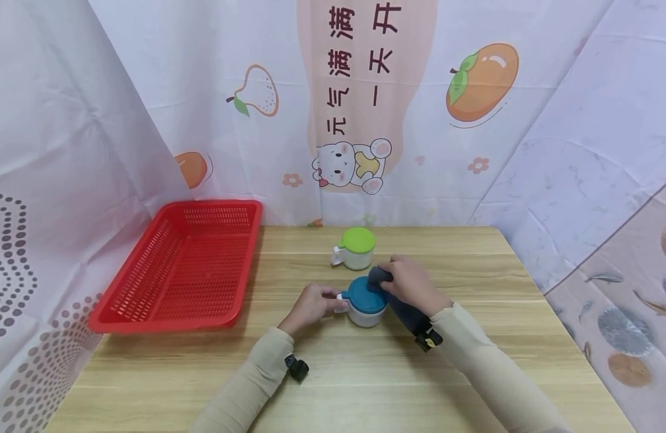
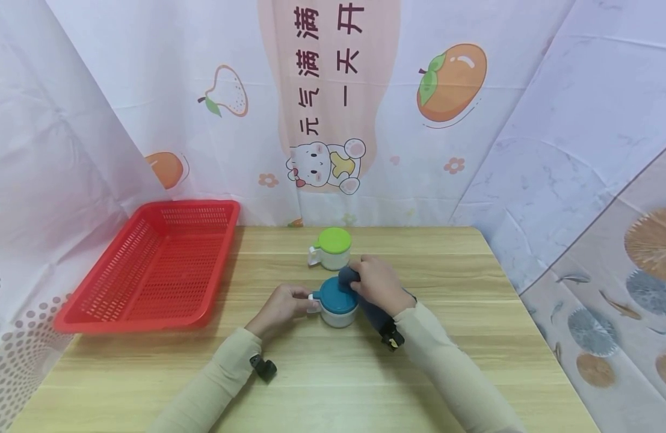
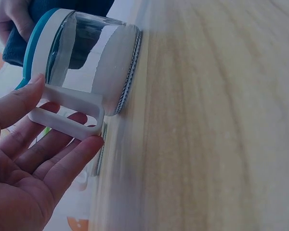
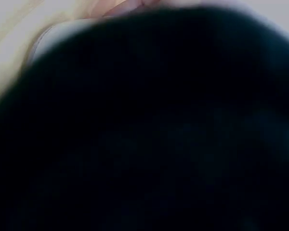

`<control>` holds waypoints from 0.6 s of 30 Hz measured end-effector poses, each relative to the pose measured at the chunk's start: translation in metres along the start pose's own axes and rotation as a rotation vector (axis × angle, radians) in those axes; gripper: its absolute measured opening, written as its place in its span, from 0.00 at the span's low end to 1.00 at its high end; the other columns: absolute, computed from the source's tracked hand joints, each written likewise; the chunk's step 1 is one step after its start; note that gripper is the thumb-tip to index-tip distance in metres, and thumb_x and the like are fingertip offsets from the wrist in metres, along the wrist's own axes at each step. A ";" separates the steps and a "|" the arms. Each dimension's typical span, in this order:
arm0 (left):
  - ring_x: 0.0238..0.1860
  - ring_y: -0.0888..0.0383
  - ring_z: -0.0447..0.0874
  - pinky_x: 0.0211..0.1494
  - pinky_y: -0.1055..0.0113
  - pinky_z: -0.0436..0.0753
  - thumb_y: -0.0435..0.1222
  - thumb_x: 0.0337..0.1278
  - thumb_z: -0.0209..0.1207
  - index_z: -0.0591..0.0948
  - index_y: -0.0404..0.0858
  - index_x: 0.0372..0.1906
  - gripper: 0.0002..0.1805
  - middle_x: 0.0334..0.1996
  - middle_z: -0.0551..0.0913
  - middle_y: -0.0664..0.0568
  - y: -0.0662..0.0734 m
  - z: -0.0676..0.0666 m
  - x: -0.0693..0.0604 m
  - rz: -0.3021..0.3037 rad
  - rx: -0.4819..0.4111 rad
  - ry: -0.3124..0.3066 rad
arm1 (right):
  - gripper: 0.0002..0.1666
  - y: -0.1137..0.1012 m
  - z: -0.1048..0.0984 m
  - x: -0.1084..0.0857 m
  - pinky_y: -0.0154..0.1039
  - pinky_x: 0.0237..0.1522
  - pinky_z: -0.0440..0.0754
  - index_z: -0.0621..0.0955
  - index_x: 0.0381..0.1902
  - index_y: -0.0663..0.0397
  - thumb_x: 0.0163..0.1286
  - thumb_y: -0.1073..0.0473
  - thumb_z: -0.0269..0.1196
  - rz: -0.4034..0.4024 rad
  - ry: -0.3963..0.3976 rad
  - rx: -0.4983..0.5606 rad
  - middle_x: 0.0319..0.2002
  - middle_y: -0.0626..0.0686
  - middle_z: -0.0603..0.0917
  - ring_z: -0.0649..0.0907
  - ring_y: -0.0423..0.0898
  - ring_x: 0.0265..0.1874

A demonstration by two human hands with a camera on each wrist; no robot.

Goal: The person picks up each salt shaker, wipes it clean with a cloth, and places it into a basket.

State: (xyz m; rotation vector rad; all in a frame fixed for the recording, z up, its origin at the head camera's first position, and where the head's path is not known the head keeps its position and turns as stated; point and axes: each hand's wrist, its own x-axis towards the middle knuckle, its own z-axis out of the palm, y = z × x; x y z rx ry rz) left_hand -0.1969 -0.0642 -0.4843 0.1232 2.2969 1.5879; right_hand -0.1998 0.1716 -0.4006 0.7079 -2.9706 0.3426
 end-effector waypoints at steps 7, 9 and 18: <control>0.36 0.58 0.82 0.41 0.65 0.85 0.40 0.51 0.70 0.87 0.38 0.44 0.15 0.38 0.87 0.50 0.000 0.000 -0.001 -0.018 -0.007 -0.003 | 0.19 0.006 0.000 -0.008 0.41 0.31 0.78 0.85 0.48 0.59 0.59 0.59 0.71 -0.068 0.060 0.035 0.32 0.54 0.81 0.78 0.47 0.29; 0.36 0.58 0.82 0.41 0.65 0.85 0.40 0.51 0.70 0.87 0.38 0.45 0.16 0.38 0.87 0.50 0.000 0.000 -0.001 -0.015 -0.004 -0.005 | 0.20 0.006 0.000 -0.011 0.44 0.34 0.81 0.85 0.48 0.59 0.58 0.59 0.71 -0.083 0.071 0.042 0.35 0.56 0.82 0.80 0.49 0.32; 0.36 0.60 0.82 0.41 0.66 0.85 0.40 0.52 0.70 0.87 0.37 0.44 0.16 0.38 0.87 0.50 0.000 0.000 0.001 -0.003 0.009 0.002 | 0.24 0.008 0.002 -0.021 0.48 0.39 0.82 0.83 0.52 0.61 0.58 0.58 0.71 -0.079 0.076 0.052 0.40 0.58 0.84 0.82 0.50 0.36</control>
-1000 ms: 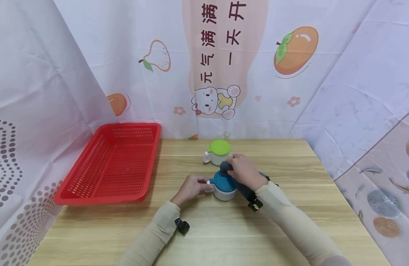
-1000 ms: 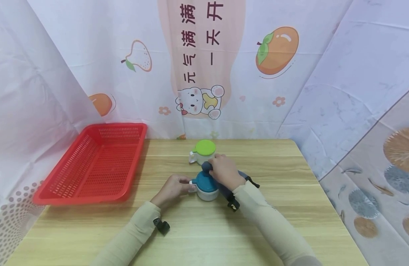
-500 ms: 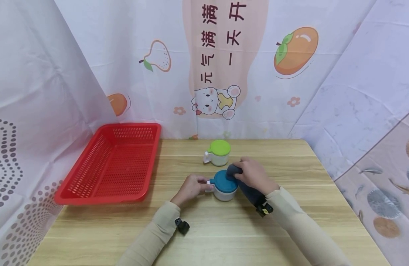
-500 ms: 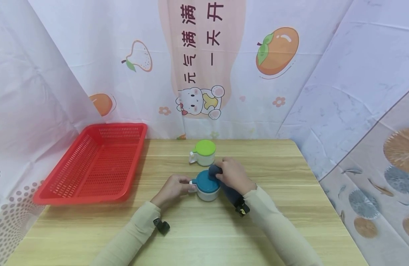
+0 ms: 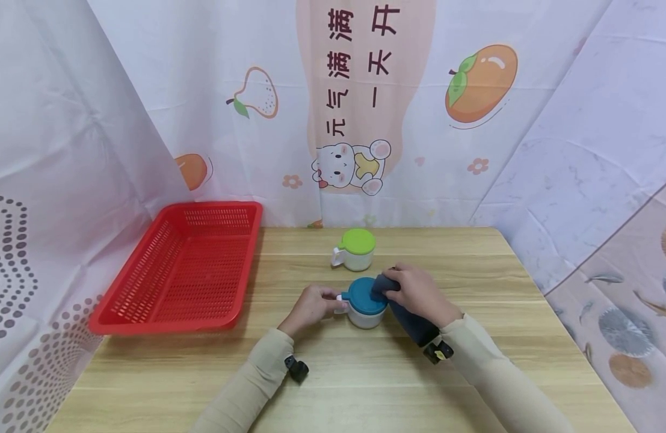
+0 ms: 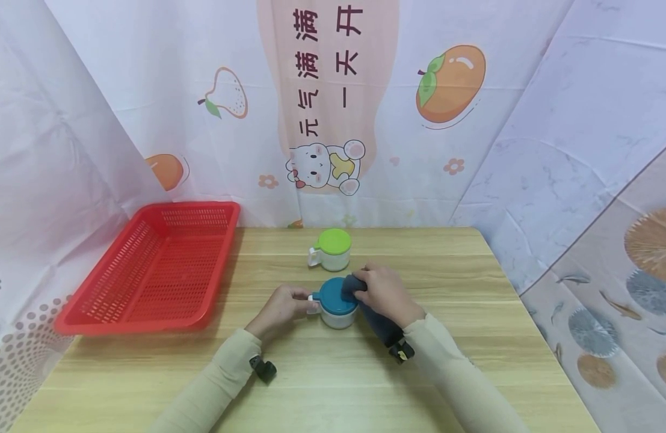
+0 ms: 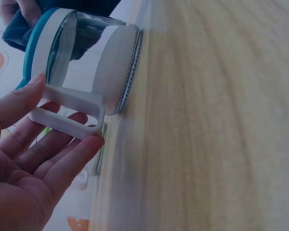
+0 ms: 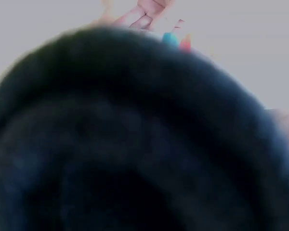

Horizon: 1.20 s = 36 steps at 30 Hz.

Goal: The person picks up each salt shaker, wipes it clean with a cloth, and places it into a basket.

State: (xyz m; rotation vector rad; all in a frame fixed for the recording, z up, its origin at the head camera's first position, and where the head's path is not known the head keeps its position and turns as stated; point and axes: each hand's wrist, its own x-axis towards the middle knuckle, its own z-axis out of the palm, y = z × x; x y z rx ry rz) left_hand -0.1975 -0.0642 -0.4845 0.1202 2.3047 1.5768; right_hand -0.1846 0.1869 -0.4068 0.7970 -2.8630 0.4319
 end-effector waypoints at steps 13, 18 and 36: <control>0.35 0.62 0.82 0.40 0.66 0.85 0.40 0.53 0.70 0.87 0.37 0.45 0.15 0.39 0.87 0.49 0.000 0.000 -0.002 0.028 0.009 0.000 | 0.23 0.006 -0.003 -0.013 0.42 0.35 0.80 0.83 0.53 0.60 0.60 0.59 0.70 0.038 -0.051 0.058 0.36 0.54 0.82 0.78 0.45 0.31; 0.36 0.61 0.81 0.40 0.67 0.85 0.40 0.53 0.69 0.87 0.37 0.44 0.15 0.38 0.87 0.50 0.001 0.000 -0.005 0.033 0.038 0.003 | 0.22 0.008 -0.002 -0.017 0.40 0.33 0.77 0.83 0.52 0.59 0.60 0.59 0.70 0.037 -0.052 0.049 0.34 0.53 0.82 0.76 0.43 0.29; 0.37 0.60 0.78 0.39 0.69 0.79 0.42 0.56 0.67 0.87 0.39 0.43 0.13 0.36 0.86 0.52 0.004 0.002 -0.006 0.138 0.167 -0.002 | 0.20 0.018 -0.003 -0.026 0.46 0.38 0.81 0.84 0.48 0.59 0.59 0.57 0.70 0.088 -0.063 0.033 0.37 0.54 0.85 0.82 0.47 0.34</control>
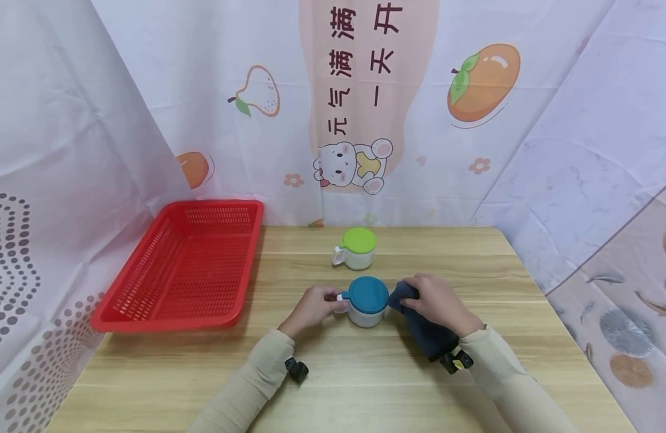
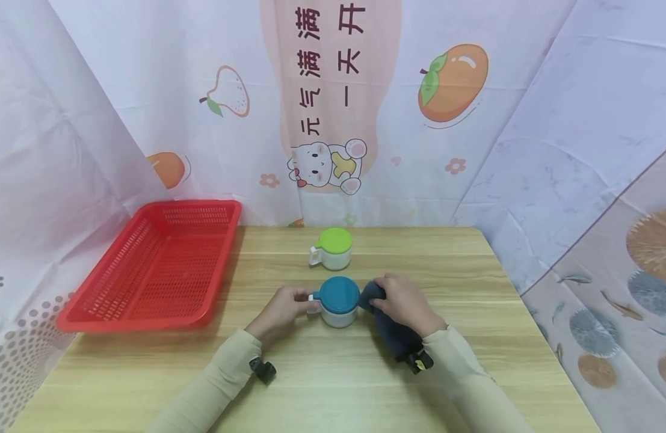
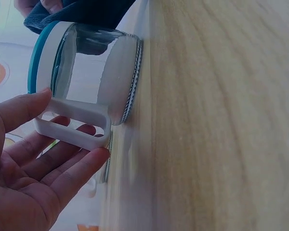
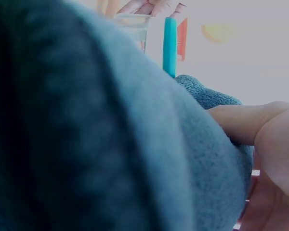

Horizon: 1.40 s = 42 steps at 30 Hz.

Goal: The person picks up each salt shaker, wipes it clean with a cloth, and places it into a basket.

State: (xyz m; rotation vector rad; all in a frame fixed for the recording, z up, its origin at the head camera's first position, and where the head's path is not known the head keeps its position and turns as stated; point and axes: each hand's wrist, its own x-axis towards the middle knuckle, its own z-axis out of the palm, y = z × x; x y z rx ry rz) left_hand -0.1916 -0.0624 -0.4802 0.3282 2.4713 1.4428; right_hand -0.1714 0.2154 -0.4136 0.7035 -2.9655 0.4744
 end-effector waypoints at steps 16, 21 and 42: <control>0.36 0.61 0.77 0.38 0.69 0.79 0.42 0.58 0.66 0.87 0.41 0.42 0.11 0.35 0.84 0.53 -0.004 -0.001 0.001 0.021 -0.006 -0.018 | 0.14 -0.002 0.009 0.000 0.37 0.30 0.75 0.86 0.40 0.57 0.60 0.55 0.70 0.036 -0.086 0.034 0.32 0.50 0.85 0.75 0.40 0.27; 0.35 0.61 0.76 0.38 0.69 0.80 0.43 0.59 0.65 0.86 0.42 0.39 0.09 0.33 0.83 0.54 -0.004 -0.002 0.002 0.016 -0.015 -0.051 | 0.12 -0.003 0.015 0.000 0.37 0.29 0.73 0.86 0.39 0.56 0.60 0.55 0.69 0.055 -0.113 0.052 0.31 0.49 0.84 0.74 0.41 0.27; 0.35 0.61 0.76 0.40 0.67 0.81 0.39 0.59 0.65 0.86 0.39 0.37 0.07 0.32 0.82 0.54 0.001 -0.006 0.000 -0.026 -0.046 -0.072 | 0.08 -0.010 0.025 0.008 0.35 0.26 0.68 0.85 0.32 0.55 0.59 0.56 0.71 0.015 -0.139 -0.015 0.24 0.47 0.76 0.70 0.42 0.24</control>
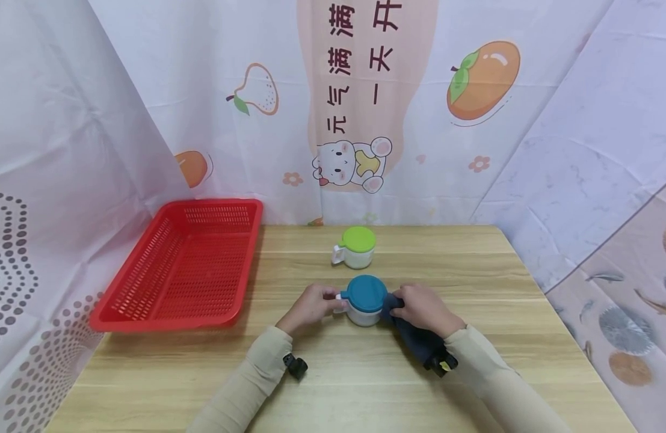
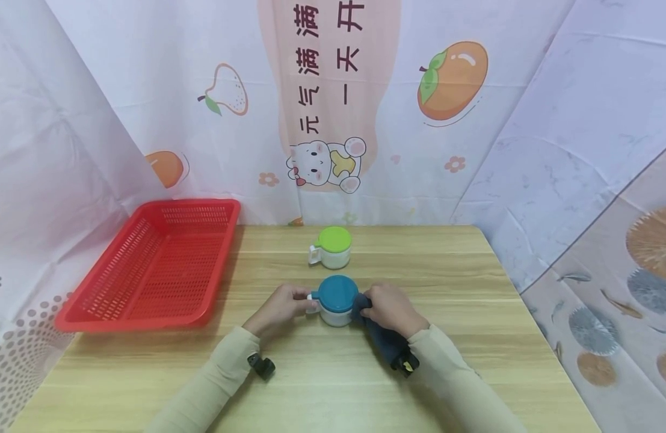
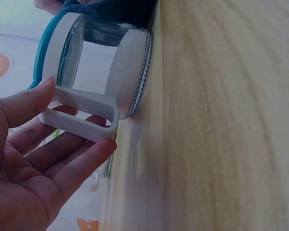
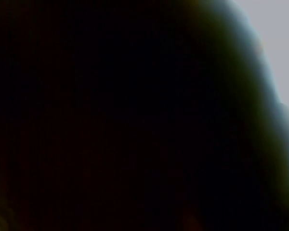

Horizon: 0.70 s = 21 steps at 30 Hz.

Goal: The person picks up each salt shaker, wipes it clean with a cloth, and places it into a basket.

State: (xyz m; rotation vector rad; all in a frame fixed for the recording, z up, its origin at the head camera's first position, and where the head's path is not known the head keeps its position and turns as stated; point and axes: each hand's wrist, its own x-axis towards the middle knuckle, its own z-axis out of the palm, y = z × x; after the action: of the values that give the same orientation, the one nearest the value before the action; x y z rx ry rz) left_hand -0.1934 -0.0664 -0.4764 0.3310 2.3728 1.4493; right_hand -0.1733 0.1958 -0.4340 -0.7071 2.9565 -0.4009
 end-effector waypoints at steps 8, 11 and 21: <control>0.34 0.60 0.74 0.39 0.68 0.79 0.38 0.60 0.63 0.84 0.39 0.33 0.07 0.29 0.79 0.55 0.002 -0.001 0.000 0.007 0.015 -0.009 | 0.09 -0.006 -0.002 0.003 0.34 0.25 0.68 0.83 0.26 0.54 0.58 0.56 0.71 0.001 -0.033 -0.052 0.22 0.46 0.76 0.70 0.42 0.22; 0.34 0.60 0.74 0.38 0.69 0.79 0.38 0.61 0.63 0.84 0.38 0.32 0.07 0.29 0.79 0.55 0.001 -0.001 0.000 0.012 0.025 -0.009 | 0.09 -0.007 -0.002 0.003 0.35 0.24 0.69 0.83 0.25 0.53 0.57 0.57 0.72 0.000 -0.041 -0.067 0.22 0.46 0.76 0.70 0.42 0.22; 0.33 0.60 0.75 0.36 0.69 0.78 0.40 0.60 0.64 0.84 0.39 0.34 0.08 0.30 0.80 0.54 0.000 -0.001 0.000 0.006 0.039 0.005 | 0.09 -0.009 0.013 0.003 0.40 0.27 0.78 0.85 0.27 0.55 0.54 0.58 0.74 -0.026 -0.047 -0.135 0.29 0.50 0.84 0.76 0.43 0.24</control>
State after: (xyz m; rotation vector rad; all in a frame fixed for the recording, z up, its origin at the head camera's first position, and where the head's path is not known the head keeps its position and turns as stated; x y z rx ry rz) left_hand -0.1938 -0.0677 -0.4761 0.3447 2.4085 1.4103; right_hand -0.1701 0.1838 -0.4438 -0.7577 2.9544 -0.1841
